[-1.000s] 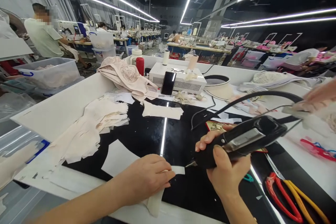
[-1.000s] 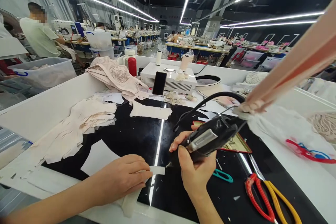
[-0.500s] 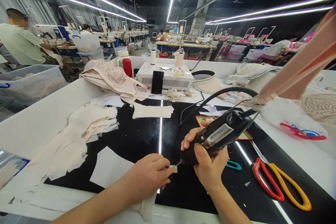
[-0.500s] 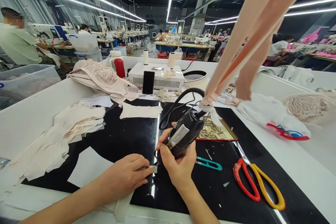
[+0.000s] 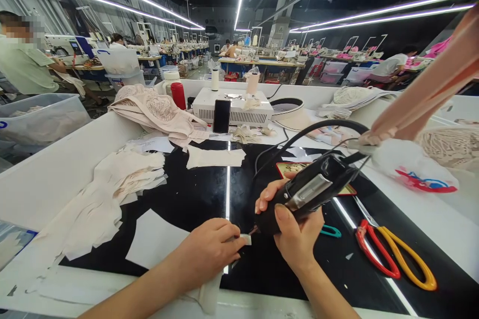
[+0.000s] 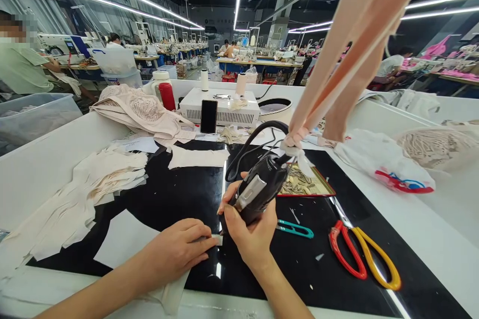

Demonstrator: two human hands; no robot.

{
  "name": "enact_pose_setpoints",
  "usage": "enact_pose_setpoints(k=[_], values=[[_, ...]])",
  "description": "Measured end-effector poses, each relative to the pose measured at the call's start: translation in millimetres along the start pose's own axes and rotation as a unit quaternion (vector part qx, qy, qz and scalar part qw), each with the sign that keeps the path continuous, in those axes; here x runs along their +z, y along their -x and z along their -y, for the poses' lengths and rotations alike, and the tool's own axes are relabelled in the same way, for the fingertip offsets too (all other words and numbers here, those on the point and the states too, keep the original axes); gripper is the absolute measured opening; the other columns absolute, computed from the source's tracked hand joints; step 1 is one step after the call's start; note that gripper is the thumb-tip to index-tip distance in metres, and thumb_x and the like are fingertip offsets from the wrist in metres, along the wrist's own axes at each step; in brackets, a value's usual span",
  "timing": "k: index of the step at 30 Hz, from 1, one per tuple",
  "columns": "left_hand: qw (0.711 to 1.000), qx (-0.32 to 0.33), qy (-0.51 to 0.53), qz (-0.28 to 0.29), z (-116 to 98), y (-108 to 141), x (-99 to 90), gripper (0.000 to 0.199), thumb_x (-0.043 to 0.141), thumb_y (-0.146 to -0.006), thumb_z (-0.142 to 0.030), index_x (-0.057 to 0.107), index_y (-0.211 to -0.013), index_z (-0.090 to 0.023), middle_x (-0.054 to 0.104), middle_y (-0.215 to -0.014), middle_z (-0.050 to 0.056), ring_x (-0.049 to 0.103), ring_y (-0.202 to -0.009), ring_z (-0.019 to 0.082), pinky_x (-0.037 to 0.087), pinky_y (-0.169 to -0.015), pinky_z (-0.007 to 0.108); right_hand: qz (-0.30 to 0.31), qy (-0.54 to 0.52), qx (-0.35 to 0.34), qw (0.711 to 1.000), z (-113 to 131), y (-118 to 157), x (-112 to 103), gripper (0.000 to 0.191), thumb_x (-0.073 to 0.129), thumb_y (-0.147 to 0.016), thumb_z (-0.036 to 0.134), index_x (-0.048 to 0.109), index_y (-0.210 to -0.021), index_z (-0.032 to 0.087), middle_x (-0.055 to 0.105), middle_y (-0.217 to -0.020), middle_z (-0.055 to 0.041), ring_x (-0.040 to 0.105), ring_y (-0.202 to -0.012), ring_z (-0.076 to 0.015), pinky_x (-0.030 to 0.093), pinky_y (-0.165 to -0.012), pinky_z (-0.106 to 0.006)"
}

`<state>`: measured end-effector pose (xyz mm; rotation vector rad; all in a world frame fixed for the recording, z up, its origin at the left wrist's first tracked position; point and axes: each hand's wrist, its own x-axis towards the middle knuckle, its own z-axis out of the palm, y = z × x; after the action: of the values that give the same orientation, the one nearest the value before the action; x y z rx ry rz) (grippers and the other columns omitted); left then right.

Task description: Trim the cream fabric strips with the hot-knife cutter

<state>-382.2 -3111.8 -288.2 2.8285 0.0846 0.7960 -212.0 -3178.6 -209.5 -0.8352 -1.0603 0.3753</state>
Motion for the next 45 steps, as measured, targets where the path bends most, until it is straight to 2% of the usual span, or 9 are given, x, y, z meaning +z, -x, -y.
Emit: enact_pose_setpoints(k=[14,25,27,30,34,38,45], values=[[1.000,-0.001,-0.001,0.000,-1.8,-0.8,-3.5,0.022,0.067,-0.101,-0.018,0.065,-0.123,-0.018,0.071,-0.109,0.006,0.071,-0.104,0.021,0.062,-0.095,0.036,0.009,0.002,-0.006,1.000,0.8,2.1,-0.6,0.041,0.078,-0.091,0.028,0.056,-0.125,0.028,0.068,-0.087,0.0029,0.065,-0.061,-0.0135,0.057,-0.053,-0.028],[0.999,-0.006,0.025,-0.025,-7.6,-0.8,-7.1,0.016,0.066,-0.102,-0.018,0.066,-0.118,-0.016,0.071,-0.109,0.005,0.069,-0.104,0.022,0.061,-0.097,0.037,0.011,0.007,-0.014,1.000,1.8,2.0,0.5,0.040,0.079,-0.091,0.029,0.056,-0.125,0.028,0.068,-0.086,0.0028,0.065,-0.061,-0.0136,0.057,-0.053,-0.028],[0.999,-0.024,0.036,-0.028,-8.7,-2.0,-6.3,0.018,0.064,-0.103,-0.018,0.065,-0.120,-0.016,0.071,-0.111,0.005,0.068,-0.105,0.022,0.061,-0.097,0.039,0.014,0.004,-0.015,1.000,1.7,2.4,-0.1,0.040,0.079,-0.091,0.028,0.057,-0.125,0.028,0.068,-0.087,0.0028,0.065,-0.062,-0.0137,0.057,-0.054,-0.029],[0.994,-0.087,0.054,-0.026,-10.2,-6.0,-2.9,0.022,0.064,-0.101,-0.014,0.065,-0.123,-0.017,0.070,-0.113,0.005,0.068,-0.102,0.023,0.062,-0.091,0.040,0.010,0.004,-0.010,1.000,1.1,2.7,-0.7,0.041,0.079,-0.091,0.028,0.057,-0.125,0.028,0.068,-0.087,0.0029,0.065,-0.062,-0.0137,0.057,-0.055,-0.029],[0.986,-0.149,0.069,-0.019,-11.9,-11.2,1.8,0.016,0.066,-0.099,-0.011,0.069,-0.113,-0.019,0.069,-0.105,0.003,0.066,-0.094,0.021,0.060,-0.083,0.039,0.007,0.006,-0.006,1.000,0.2,2.6,-0.8,0.040,0.079,-0.092,0.027,0.057,-0.126,0.028,0.068,-0.088,0.0031,0.065,-0.063,-0.0131,0.058,-0.057,-0.029],[0.985,-0.152,0.077,-0.039,-12.7,-11.0,3.6,0.010,0.064,-0.101,-0.011,0.069,-0.103,-0.020,0.068,-0.099,0.001,0.065,-0.092,0.019,0.056,-0.081,0.035,0.012,-0.005,-0.008,1.000,0.9,2.5,-1.2,0.040,0.079,-0.092,0.028,0.058,-0.126,0.028,0.069,-0.088,0.0030,0.066,-0.063,-0.0128,0.057,-0.056,-0.027],[0.988,-0.138,0.055,-0.049,-13.3,-8.9,5.2,0.014,0.060,-0.104,-0.012,0.068,-0.095,-0.019,0.068,-0.096,0.000,0.064,-0.089,0.018,0.052,-0.078,0.033,0.004,-0.012,0.000,1.000,2.6,1.6,-0.4,0.041,0.081,-0.091,0.030,0.060,-0.126,0.029,0.069,-0.088,0.0030,0.066,-0.065,-0.0126,0.059,-0.058,-0.028]])
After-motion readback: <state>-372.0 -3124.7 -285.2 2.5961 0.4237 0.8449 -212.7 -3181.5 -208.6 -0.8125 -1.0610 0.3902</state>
